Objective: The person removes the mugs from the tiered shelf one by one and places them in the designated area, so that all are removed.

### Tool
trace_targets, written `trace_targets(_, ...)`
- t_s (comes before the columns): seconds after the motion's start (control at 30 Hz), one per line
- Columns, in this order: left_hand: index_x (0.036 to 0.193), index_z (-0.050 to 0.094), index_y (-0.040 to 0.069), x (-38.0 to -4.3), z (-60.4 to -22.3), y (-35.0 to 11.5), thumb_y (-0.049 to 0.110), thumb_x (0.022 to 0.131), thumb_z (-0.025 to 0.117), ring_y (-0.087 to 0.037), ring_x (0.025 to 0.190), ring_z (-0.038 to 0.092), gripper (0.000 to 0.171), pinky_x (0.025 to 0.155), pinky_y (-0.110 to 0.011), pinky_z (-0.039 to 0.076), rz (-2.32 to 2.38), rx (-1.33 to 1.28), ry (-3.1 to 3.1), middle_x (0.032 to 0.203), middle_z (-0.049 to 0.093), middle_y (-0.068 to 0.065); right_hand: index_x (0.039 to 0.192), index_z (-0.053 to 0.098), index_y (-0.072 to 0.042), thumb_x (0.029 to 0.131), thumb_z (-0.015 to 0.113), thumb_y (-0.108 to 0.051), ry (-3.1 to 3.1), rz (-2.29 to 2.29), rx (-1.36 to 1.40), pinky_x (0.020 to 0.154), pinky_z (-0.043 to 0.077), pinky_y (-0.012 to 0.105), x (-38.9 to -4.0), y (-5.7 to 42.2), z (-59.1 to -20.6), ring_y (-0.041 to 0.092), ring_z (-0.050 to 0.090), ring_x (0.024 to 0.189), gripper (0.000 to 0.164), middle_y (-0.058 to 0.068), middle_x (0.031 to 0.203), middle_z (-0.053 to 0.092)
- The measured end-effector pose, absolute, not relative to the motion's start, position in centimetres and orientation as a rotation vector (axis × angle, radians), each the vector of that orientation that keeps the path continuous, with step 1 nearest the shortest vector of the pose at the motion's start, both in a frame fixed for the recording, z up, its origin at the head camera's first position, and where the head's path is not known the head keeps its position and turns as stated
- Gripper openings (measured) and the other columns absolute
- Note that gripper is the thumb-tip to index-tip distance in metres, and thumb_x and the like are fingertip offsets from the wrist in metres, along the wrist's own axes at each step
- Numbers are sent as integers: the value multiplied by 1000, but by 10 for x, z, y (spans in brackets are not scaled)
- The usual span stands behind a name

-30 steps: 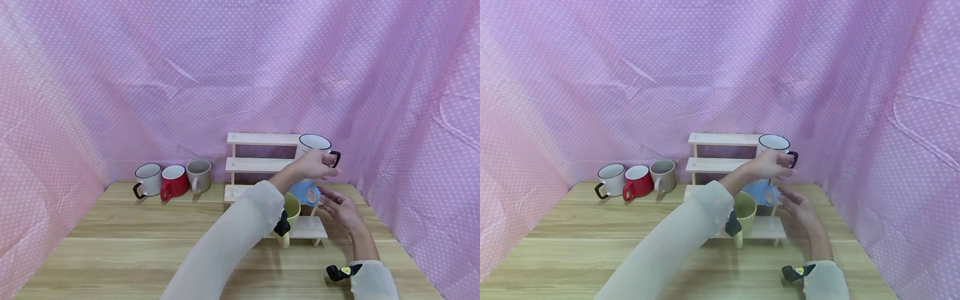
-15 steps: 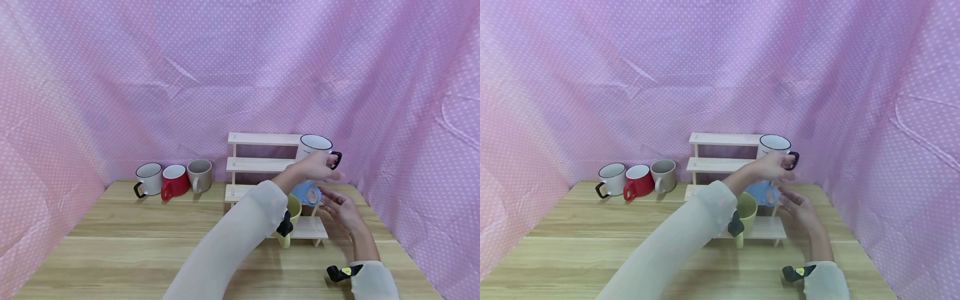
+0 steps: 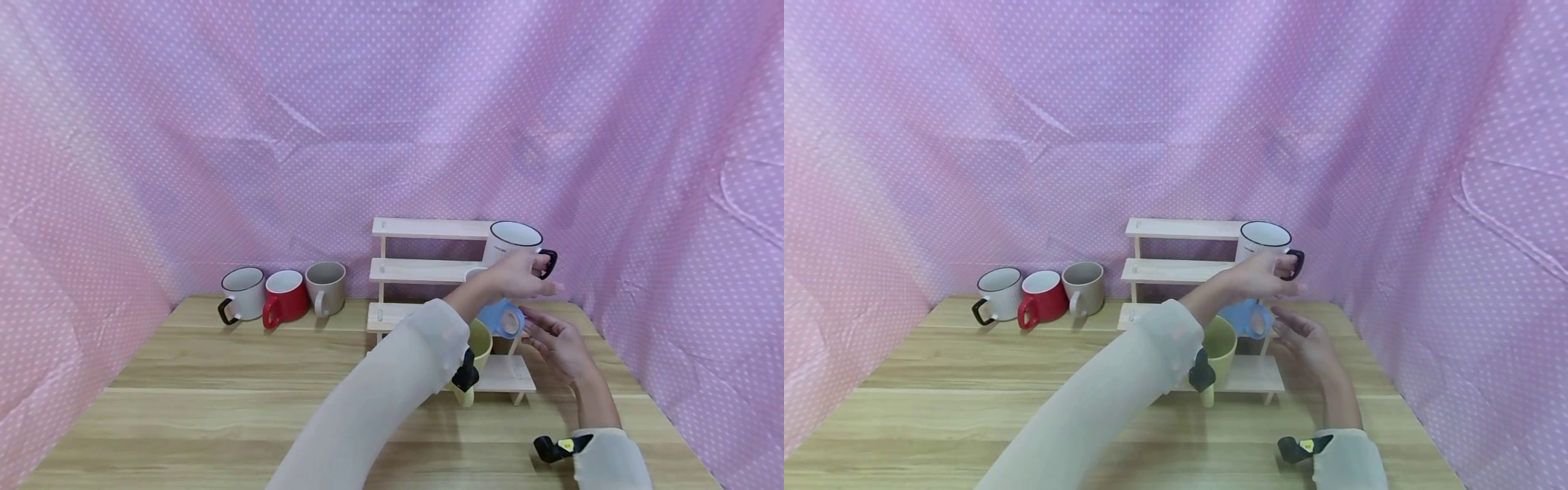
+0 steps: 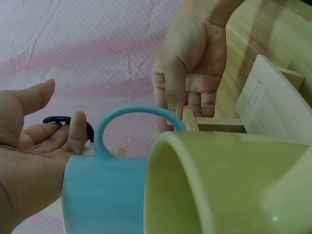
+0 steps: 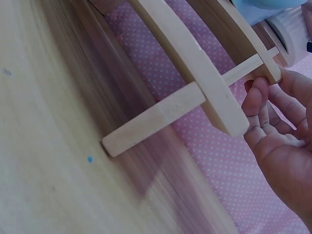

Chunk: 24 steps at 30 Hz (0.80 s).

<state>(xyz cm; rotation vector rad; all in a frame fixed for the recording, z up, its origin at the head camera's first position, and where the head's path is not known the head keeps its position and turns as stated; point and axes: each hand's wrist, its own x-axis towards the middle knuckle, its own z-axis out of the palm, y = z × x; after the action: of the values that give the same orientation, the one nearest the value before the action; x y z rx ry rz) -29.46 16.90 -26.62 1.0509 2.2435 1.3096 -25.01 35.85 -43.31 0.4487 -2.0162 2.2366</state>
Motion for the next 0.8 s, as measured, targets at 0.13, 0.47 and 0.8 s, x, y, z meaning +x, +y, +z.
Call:
trace_targets(0.13,154,46,10,-292,-267,169,24,97,74,-13,94,70,65,81,-16,54,1341,1036,2227,145,59,0,131,69,-16,106,52,-2,-2013,2233,446,88,58,28,-248,358,-433,8,66,108,32,-7,128,69)
trace_targets(0.47,144,55,1,-291,-270,167,26,98,72,-13,113,67,55,91,-19,54,1481,973,2204,138,64,-6,131,67,-15,106,52,-3,-2018,2239,435,88,58,27,-247,356,-432,9,66,108,32,-7,127,68)
trace_targets(0.8,131,65,1,-288,-272,170,21,99,71,-8,103,66,38,87,-17,54,1619,949,2186,117,72,-4,130,68,-17,107,52,-4,-2026,2224,435,89,58,28,-246,355,-431,8,65,109,31,-6,125,69)
